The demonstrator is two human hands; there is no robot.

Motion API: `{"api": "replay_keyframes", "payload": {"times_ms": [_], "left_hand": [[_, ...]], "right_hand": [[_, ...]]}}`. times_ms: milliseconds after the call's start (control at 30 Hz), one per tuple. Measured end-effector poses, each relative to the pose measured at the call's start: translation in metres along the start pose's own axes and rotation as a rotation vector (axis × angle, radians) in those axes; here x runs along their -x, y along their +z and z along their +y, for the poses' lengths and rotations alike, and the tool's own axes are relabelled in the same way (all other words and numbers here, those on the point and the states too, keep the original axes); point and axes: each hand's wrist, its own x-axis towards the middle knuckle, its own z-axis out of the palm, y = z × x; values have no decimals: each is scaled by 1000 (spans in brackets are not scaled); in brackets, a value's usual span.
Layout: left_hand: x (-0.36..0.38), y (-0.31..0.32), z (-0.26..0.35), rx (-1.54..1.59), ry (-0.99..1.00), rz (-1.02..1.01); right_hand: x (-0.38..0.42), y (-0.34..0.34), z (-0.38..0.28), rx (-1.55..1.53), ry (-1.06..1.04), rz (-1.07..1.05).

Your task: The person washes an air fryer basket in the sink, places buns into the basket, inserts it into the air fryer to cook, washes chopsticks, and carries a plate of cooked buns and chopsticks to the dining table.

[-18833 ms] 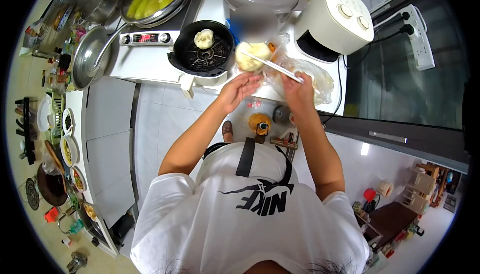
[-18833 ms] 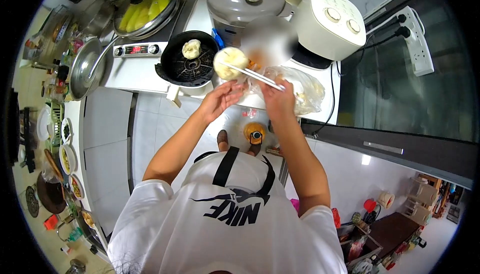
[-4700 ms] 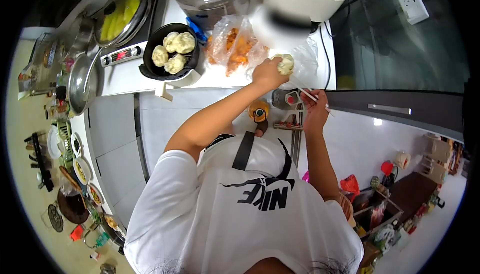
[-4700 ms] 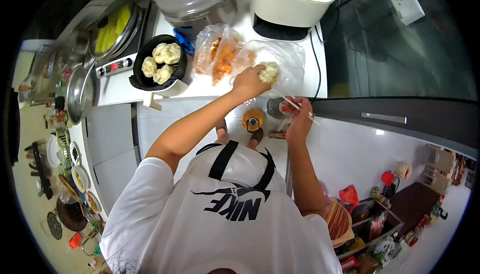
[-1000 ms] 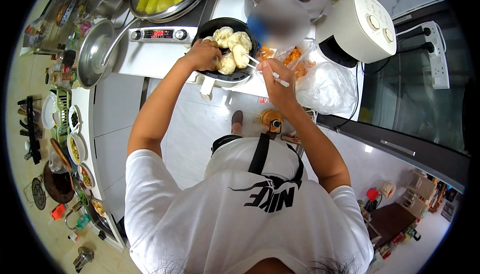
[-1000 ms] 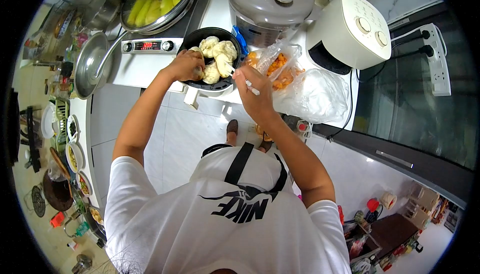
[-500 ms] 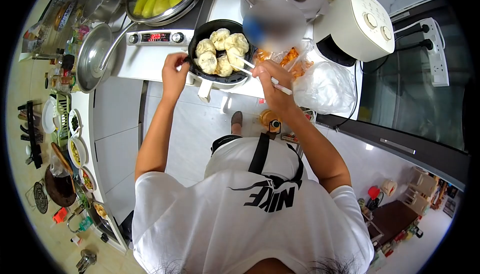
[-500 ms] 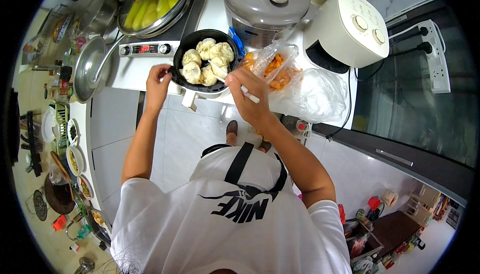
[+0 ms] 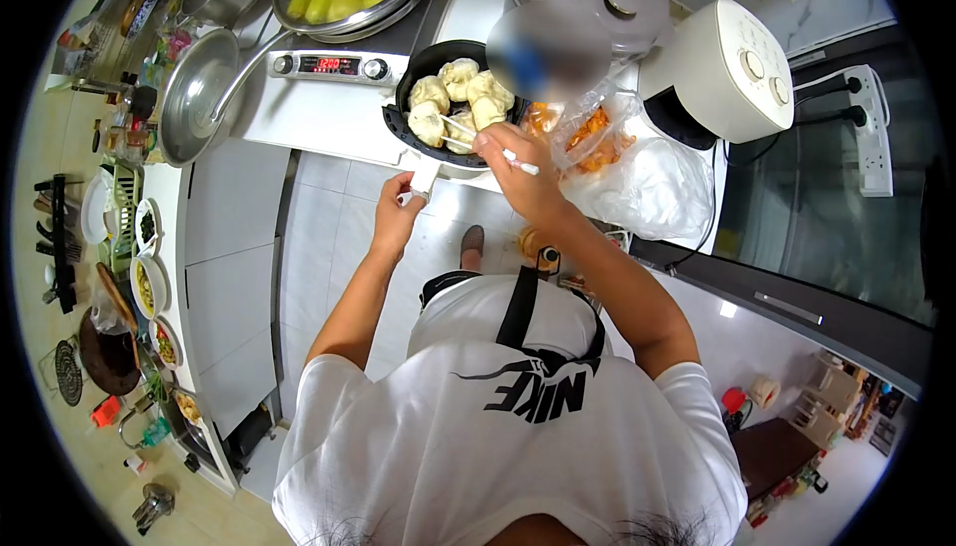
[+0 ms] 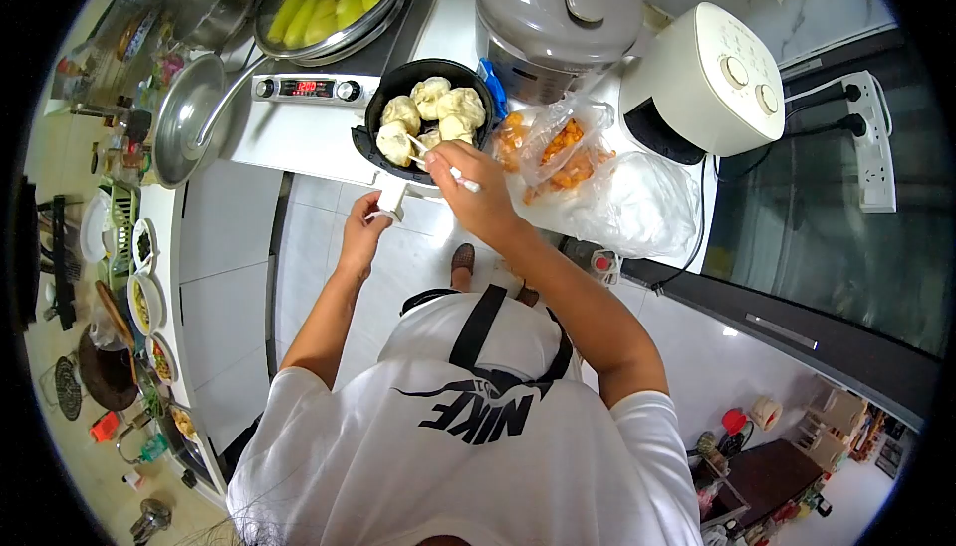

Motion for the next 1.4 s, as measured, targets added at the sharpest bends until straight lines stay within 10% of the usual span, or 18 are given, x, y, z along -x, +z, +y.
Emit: {"api": "replay_keyframes", "payload": {"times_ms": [400, 567, 733, 1233, 1400], "left_hand": [[-19, -14, 22, 74, -212, -328], [-11, -35, 18, 157, -172, -156], [-8, -44, 20, 300, -172, 116], [12, -39, -6, 326, -256, 112], [43, -59, -24, 339, -295, 134]], "right_hand": [[31, -81, -1, -29, 23, 143], [57, -112, -26, -418, 250, 306], [79, -115, -24, 10, 76, 407], [97, 22, 20, 279, 203, -211], [114, -20, 45, 397, 480, 448]]}}
